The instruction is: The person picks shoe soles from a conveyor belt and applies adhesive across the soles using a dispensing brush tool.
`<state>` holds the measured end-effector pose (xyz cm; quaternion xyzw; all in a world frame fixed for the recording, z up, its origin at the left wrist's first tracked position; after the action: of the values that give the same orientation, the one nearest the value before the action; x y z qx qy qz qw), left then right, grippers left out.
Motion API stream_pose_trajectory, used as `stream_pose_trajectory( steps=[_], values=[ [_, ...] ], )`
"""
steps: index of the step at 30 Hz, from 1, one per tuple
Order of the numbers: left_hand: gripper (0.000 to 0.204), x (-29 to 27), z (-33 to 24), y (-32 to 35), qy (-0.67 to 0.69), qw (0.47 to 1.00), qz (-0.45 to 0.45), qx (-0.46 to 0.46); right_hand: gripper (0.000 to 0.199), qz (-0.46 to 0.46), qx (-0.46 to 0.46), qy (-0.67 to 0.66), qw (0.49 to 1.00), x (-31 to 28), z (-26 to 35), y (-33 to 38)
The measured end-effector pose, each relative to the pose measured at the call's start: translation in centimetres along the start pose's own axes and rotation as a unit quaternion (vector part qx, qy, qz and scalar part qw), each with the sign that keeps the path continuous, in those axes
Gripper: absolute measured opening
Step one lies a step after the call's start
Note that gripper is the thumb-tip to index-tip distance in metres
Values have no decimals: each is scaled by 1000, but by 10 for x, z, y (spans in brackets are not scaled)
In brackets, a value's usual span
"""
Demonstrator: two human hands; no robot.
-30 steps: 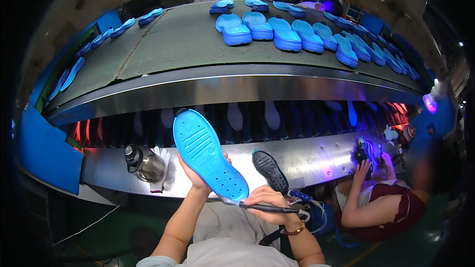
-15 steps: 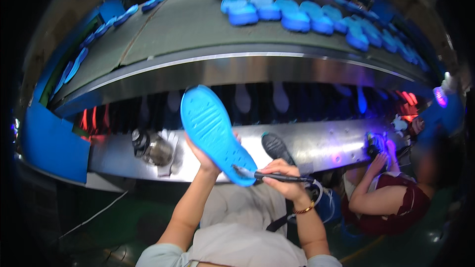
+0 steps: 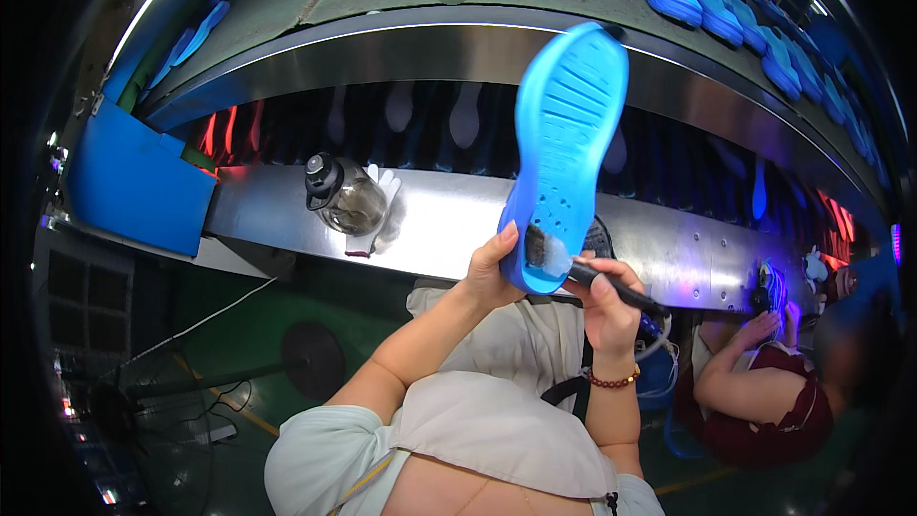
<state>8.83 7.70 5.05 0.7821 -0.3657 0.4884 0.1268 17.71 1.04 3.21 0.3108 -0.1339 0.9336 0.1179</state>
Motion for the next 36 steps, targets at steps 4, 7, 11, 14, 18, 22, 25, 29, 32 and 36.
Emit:
stream_pose_trajectory(
  steps=[4, 7, 11, 14, 18, 22, 25, 29, 32, 36],
  values=[
    [61, -26, -4, -3, -25, 995, -12, -100, 21, 203, 13, 261, 944, 34, 27, 5],
    [60, -27, -4, -9, -83, 984, 21, -153, 22, 206, -8, 361, 909, 33, 48, 0],
    [59, -30, 8, -11, -118, 962, 16, -247, 20, 323, -102, 432, 836, 67, 37, 2],
    [60, -46, 27, 8, -91, 916, 8, -390, 20, 421, -43, 410, 808, 70, 40, 12],
    [57, -32, 28, 3, -217, 883, 4, -416, 20, 379, -77, 432, 815, 63, 43, -2],
    [55, -42, 27, 12, -290, 848, -9, -443, 19, 433, -11, 501, 750, 63, 41, 6],
    [53, -56, 26, 19, -210, 859, -71, -462, 18, 369, -4, 430, 824, 58, 57, -5],
    [59, -48, 13, 7, -281, 864, -29, -417, 21, 412, -46, 480, 773, 48, 51, 0],
    [63, -55, 8, 19, -215, 881, -34, -421, 23, 373, -57, 437, 816, 50, 65, -2],
    [63, -42, 3, 8, -192, 903, 2, -384, 21, 350, -69, 436, 826, 30, 54, -1]
  ],
)
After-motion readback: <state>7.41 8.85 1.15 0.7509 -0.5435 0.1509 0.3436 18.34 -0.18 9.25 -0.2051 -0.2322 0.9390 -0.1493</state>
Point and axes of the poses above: each hand's wrist, its own y-axis away from the middle knuckle, its own x-axis out of the palm, z = x × y, the point moved 10 cm from there along -y, towards the middle knuckle, and after that the axes turned 5 degrees about -x, right-handed, at the moved point
